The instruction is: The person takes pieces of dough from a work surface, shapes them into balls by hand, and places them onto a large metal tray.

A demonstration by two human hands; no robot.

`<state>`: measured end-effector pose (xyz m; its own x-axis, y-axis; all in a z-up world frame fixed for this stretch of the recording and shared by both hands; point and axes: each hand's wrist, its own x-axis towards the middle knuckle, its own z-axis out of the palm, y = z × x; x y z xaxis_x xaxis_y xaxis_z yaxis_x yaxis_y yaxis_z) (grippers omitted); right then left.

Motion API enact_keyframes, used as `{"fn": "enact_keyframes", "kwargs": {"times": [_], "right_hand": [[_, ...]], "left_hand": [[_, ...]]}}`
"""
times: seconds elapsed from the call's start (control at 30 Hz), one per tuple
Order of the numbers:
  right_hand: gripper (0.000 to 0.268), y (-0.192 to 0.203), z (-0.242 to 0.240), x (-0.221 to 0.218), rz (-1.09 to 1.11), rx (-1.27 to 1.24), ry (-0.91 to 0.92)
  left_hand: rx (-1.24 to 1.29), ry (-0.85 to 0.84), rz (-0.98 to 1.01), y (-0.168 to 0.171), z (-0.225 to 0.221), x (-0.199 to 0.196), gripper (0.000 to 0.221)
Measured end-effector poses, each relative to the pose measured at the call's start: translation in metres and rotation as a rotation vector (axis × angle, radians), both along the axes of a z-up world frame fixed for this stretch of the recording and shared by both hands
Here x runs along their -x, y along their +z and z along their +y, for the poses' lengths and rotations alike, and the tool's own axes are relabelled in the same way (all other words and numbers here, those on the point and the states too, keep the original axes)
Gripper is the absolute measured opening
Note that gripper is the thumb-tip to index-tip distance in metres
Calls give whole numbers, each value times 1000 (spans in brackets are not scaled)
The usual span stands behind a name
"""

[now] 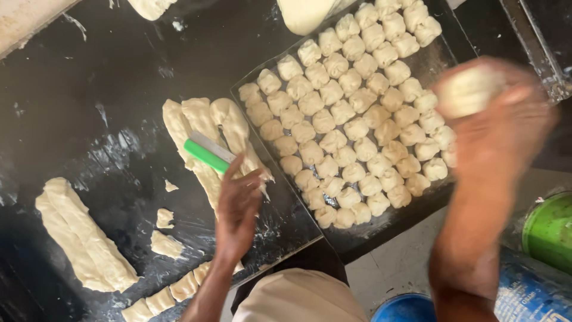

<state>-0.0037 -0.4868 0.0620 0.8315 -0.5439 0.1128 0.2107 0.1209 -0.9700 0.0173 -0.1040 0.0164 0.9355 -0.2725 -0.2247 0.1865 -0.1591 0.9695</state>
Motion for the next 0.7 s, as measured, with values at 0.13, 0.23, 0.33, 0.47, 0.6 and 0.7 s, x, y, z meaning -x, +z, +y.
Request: {"fn": "enact_keyframes", "kwargs": {"times": [0.13,0.23,0.33,0.47,0.6,0.7], "right_hand": [[38,-50,-57,-57,55,473,-334],[78,-106,-51,-54,649,1369,-29],[76,-132,-55,-39,413,1205,-114],[49,-120,-35,-45,407,1036,-91],[24,-67,88,-61,246,830,177],[16,-70,255,-62,186,717,627]], "left_hand": [[-135,154,-141,-17,51,22,25],[-476,199,-165,-17,93,57,24],[-720,-7,-460,-24,136,86,28],[-701,-394,-656,-60,170,144,32],[-657,-340,-595,-83,184,135,29],[-382,-16,-271,-70,185,123,26]]}}
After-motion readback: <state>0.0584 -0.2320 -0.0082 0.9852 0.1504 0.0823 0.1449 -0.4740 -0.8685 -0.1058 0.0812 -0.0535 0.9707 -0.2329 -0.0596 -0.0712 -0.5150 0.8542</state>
